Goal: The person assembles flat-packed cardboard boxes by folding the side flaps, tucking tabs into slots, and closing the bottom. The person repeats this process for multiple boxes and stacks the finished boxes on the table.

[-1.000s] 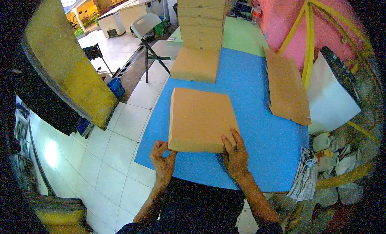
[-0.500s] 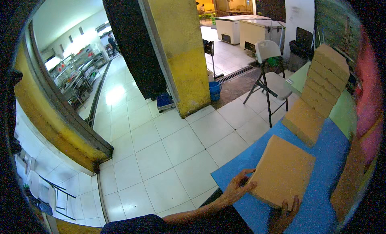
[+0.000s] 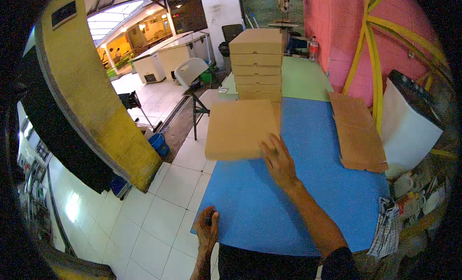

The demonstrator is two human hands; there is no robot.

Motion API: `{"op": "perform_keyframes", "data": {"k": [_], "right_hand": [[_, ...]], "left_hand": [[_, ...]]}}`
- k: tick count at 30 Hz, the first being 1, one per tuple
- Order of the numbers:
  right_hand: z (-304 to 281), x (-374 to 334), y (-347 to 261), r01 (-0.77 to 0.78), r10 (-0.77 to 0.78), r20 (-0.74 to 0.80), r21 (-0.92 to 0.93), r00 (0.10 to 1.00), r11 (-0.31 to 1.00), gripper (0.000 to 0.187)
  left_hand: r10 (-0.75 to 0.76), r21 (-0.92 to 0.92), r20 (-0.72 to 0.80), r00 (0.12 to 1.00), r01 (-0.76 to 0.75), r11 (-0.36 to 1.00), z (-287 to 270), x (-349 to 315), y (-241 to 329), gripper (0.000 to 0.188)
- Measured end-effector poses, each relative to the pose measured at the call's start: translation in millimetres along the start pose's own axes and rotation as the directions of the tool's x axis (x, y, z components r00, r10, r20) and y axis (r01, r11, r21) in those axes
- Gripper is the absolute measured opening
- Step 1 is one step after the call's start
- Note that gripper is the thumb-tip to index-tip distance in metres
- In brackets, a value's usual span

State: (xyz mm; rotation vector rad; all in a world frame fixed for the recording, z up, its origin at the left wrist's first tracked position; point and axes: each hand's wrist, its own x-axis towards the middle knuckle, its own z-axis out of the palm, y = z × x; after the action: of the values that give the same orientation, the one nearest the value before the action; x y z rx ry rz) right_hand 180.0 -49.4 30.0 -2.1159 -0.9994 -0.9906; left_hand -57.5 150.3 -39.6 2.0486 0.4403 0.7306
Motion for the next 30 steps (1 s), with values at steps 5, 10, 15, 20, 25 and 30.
{"op": "perform_keyframes", "data": {"k": [5,10,15,20,25,30], "right_hand": [[53.1,42.1,65.9,-0.103,0.119,0.059,-0.22,0.991,0.97,0.06],[85.4,34.8,93.7,-0.197,0.242,0.194,-0.227,0.951,0.954,0.05],[82.5,41.5,94.2,-0.195,0.249,0.178,-0.274,0.952,0.942,0.042],[71.8,51.2,84.4,-0.137,0.257,0.288,-0.38,0.922,0.915,0.041],[72.4,47.2,91.6,0.048,0.064,0.229,-0.451,0.971,0.891,0.039],[82.7,41.1,103.8,0.099,0.028,0.294,-0.41,0.956,0.907,0.047]], "left_hand": [[0.077,0.024,-0.08,0.994,-0.075,0.997,5.0,-1.0,-11.8,0.019],[0.032,0.022,-0.088,0.996,-0.031,0.999,5.9,-1.3,-13.1,0.014],[-0.039,-0.006,-0.044,0.998,0.038,0.999,7.1,-3.2,-10.5,0.012],[-0.061,-0.124,-0.071,0.996,0.052,0.991,8.1,-3.8,-15.7,0.012],[-0.032,-0.021,-0.098,0.995,0.031,0.999,11.3,-3.5,-20.5,0.011],[-0.029,-0.02,-0.089,0.996,0.027,0.999,8.9,-7.8,-20.3,0.011]]}}
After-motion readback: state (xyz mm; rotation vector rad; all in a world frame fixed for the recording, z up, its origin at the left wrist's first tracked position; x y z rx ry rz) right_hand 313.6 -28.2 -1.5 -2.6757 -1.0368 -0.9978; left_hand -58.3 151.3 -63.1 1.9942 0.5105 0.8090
